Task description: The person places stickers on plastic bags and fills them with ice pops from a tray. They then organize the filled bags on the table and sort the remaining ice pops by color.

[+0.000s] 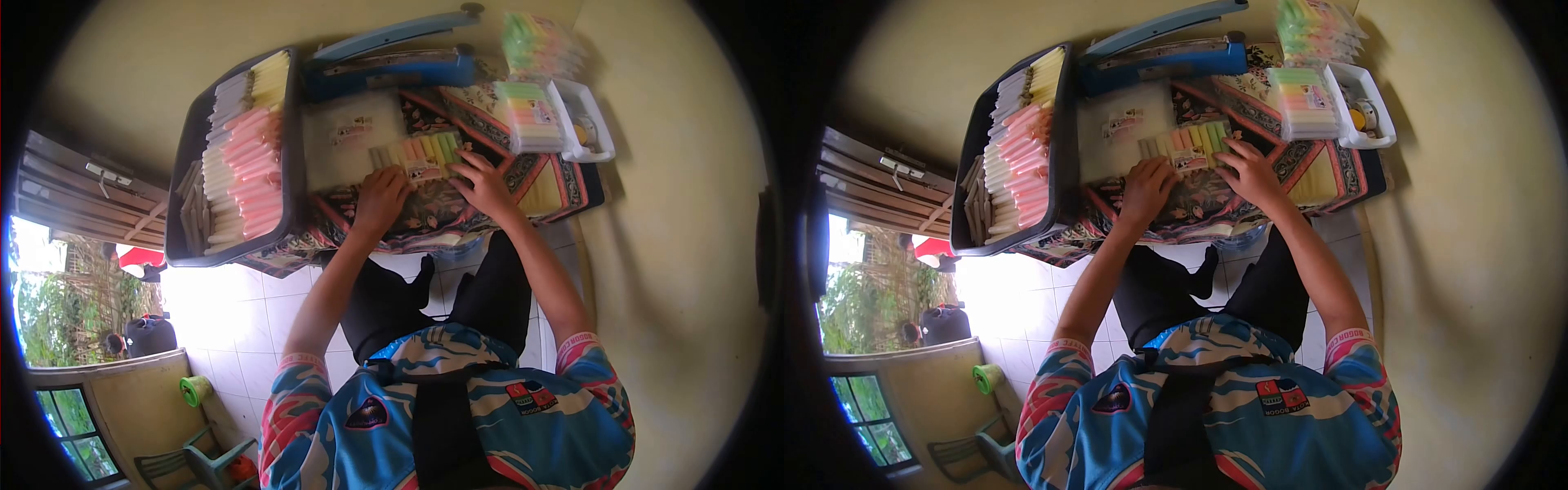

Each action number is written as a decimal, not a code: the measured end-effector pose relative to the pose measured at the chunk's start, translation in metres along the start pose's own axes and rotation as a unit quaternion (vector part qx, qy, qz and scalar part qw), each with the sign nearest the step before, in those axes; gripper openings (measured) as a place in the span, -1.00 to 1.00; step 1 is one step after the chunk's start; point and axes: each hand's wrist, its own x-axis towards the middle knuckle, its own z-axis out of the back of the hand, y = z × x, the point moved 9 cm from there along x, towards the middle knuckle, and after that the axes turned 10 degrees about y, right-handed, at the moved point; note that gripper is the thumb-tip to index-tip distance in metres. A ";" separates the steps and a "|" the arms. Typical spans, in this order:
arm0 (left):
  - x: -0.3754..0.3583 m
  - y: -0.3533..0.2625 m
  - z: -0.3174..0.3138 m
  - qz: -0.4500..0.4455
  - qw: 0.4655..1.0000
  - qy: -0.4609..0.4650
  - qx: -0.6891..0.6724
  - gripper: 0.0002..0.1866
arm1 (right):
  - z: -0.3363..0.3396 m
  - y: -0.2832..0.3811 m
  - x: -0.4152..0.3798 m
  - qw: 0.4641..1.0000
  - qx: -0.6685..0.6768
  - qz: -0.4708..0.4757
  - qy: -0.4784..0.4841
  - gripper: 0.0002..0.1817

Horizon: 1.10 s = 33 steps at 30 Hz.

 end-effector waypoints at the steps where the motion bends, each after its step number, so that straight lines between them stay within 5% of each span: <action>1: 0.000 0.000 -0.001 0.011 1.000 0.011 0.012 -0.81 | 0.000 0.000 0.000 1.000 0.001 -0.002 0.003 -0.71; 14: -0.007 0.003 0.000 0.067 0.997 0.035 -0.016 -0.62 | 0.001 -0.003 -0.003 0.999 0.032 -0.018 -0.004 -0.69; 20: -0.006 -0.010 -0.010 -0.028 0.996 0.078 -0.013 -0.58 | 0.002 0.007 -0.004 1.000 0.011 0.026 0.002 -0.73; 26: -0.002 -0.015 -0.027 -0.016 0.987 0.157 0.018 -0.48 | 0.000 0.004 -0.004 1.000 0.013 0.027 0.004 -0.74; 33: -0.003 -0.012 -0.024 -0.024 0.989 0.147 0.008 -0.46 | 0.003 0.000 -0.006 1.000 0.012 0.003 -0.029 -0.67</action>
